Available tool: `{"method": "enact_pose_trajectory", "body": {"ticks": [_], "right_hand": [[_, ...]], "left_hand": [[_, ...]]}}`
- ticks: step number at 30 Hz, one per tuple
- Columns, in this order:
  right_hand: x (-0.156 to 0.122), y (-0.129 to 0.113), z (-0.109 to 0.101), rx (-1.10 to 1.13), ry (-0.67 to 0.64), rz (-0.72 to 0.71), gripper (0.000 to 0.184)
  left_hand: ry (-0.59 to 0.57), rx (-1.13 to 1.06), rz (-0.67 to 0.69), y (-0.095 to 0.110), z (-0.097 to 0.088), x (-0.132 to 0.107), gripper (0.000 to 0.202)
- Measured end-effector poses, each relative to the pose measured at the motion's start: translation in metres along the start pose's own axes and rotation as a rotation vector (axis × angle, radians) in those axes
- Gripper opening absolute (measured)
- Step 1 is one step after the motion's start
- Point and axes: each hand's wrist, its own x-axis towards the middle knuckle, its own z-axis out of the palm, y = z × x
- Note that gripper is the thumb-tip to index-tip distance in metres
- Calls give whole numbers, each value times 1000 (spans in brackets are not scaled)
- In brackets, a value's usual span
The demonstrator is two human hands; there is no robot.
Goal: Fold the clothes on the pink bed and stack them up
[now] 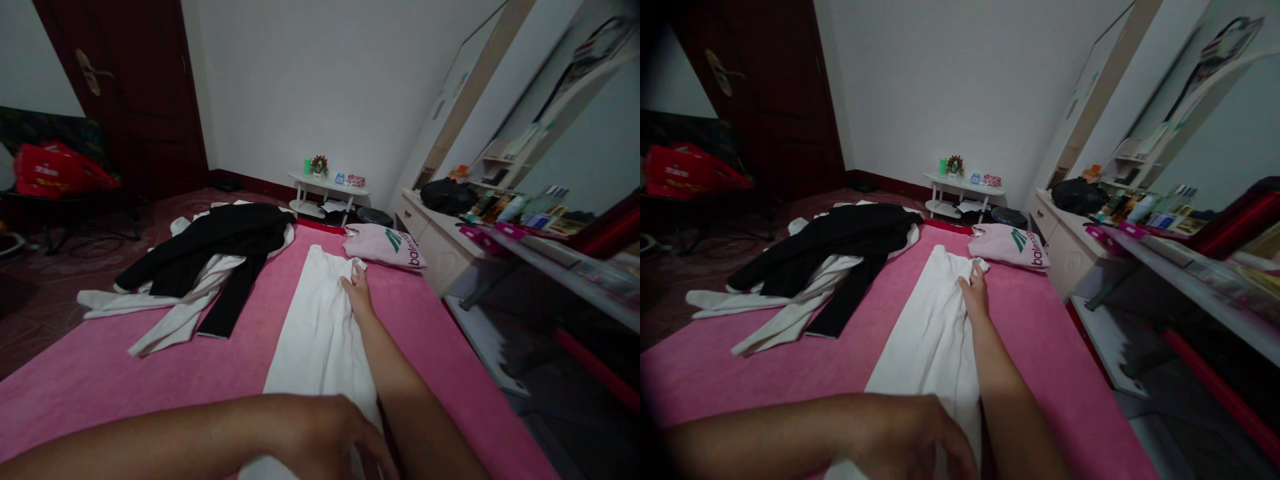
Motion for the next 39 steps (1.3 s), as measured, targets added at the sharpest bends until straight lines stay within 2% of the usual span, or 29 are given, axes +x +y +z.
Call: {"method": "enact_pose_trajectory", "body": {"ticks": [1, 3, 5, 6, 8, 10, 12, 16, 20, 22, 25, 28, 30, 32, 35, 37, 39], "right_hand": [[1, 1, 0, -51, 12, -20, 75], [7, 1, -1, -256, 25, -81, 72], [18, 1, -4, -470, 14, -132, 59], [25, 0, -6, -546, 1, -141, 52], [37, -1, -9, -626, -15, -137, 43], [45, -1, -11, -680, -15, -142, 39], [48, -1, -10, -753, -29, -160, 38], [38, -5, -1, -919, -115, -171, 41], [16, -15, -1, -1146, -290, -201, 45], [-1, -19, -9, -1182, -392, -236, 48], [-36, -29, -34, -1189, -541, -261, 51], [-81, -49, -62, -1144, -616, -309, 52], [-112, -68, -77, -1063, -666, -427, 55], [-140, -90, -87, -932, -795, -633, 54], [-171, -117, -90, -727, -967, -952, 42], [-185, -130, -87, -647, -1017, -1054, 36], [-196, -138, -83, -568, -1037, -1061, 32]], "left_hand": [[103, 76, 41, 0, -10, 3, 33], [403, 294, 89, -4, -33, 9, 25], [709, 541, 89, -19, -57, 14, 30], [815, 641, 67, -30, -68, 16, 36], [912, 769, -22, -55, -86, 17, 47], [896, 839, -118, -76, -97, 16, 56], [841, 884, -180, -88, -102, 15, 58], [791, 914, -258, -90, -105, 13, 55], [779, 931, -329, -90, -107, 12, 52], [768, 946, -347, -92, -107, 12, 51], [754, 967, -351, -94, -107, 11, 51], [750, 976, -350, -94, -106, 10, 53], [746, 975, -353, -93, -105, 10, 53], [742, 974, -358, -91, -105, 10, 53], [742, 971, -366, -90, -104, 11, 52], [743, 960, -366, -90, -104, 11, 52], [753, 941, -356, -90, -104, 10, 52]]}}
